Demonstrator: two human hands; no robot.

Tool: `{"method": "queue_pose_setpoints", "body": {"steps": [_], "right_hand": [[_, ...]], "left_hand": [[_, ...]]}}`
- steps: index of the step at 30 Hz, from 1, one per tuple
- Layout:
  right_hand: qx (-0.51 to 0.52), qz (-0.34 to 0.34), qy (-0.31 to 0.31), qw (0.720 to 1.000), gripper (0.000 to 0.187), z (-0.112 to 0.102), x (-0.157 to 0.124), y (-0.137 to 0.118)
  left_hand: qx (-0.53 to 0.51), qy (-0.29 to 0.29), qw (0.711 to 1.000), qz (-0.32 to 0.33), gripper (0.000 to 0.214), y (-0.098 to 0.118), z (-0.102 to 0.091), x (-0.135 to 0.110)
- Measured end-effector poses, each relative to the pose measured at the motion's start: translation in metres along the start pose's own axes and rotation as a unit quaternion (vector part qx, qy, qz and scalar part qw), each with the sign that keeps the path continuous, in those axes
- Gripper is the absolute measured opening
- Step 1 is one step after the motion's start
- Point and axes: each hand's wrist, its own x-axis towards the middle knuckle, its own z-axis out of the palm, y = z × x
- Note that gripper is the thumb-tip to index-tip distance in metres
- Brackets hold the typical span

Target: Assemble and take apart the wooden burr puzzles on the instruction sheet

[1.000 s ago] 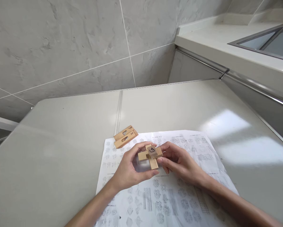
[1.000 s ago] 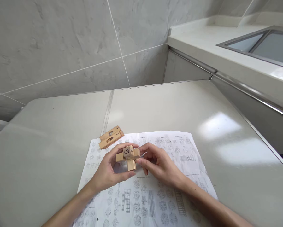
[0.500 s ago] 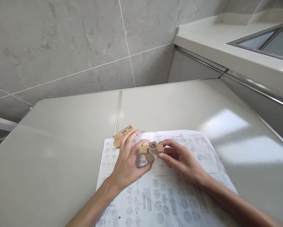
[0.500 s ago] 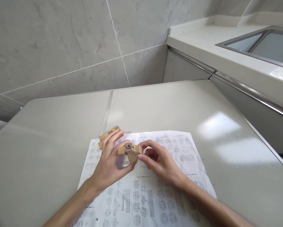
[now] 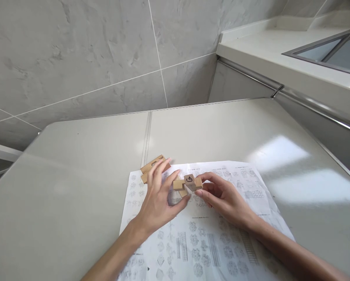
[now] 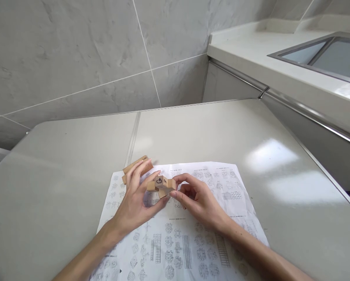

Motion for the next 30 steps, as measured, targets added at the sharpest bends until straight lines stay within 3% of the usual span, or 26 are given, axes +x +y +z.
{"method": "queue_pose_setpoints", "body": {"steps": [3, 7, 10, 30], "right_hand": [[-0.001, -0.003, 0.002, 1.000, 0.030, 0.0004, 0.0004, -0.0010], [-0.008, -0.001, 0.001, 1.000, 0.030, 0.0002, -0.0001, -0.0016], [-0.015, 0.001, -0.003, 1.000, 0.030, -0.0002, -0.0006, -0.0020], [-0.024, -0.003, -0.075, 0.997, 0.028, -0.0043, 0.0031, -0.0095]], "left_hand": [[-0.022, 0.019, 1.000, 0.012, 0.056, 0.0004, -0.0016, -0.0013], [-0.027, 0.060, 0.996, 0.059, 0.027, 0.0011, -0.0047, -0.0009], [-0.032, 0.074, 0.994, 0.077, 0.016, 0.0009, -0.0061, -0.0003], [-0.086, 0.051, 0.993, 0.063, 0.018, 0.0007, -0.0096, 0.0017]]}}
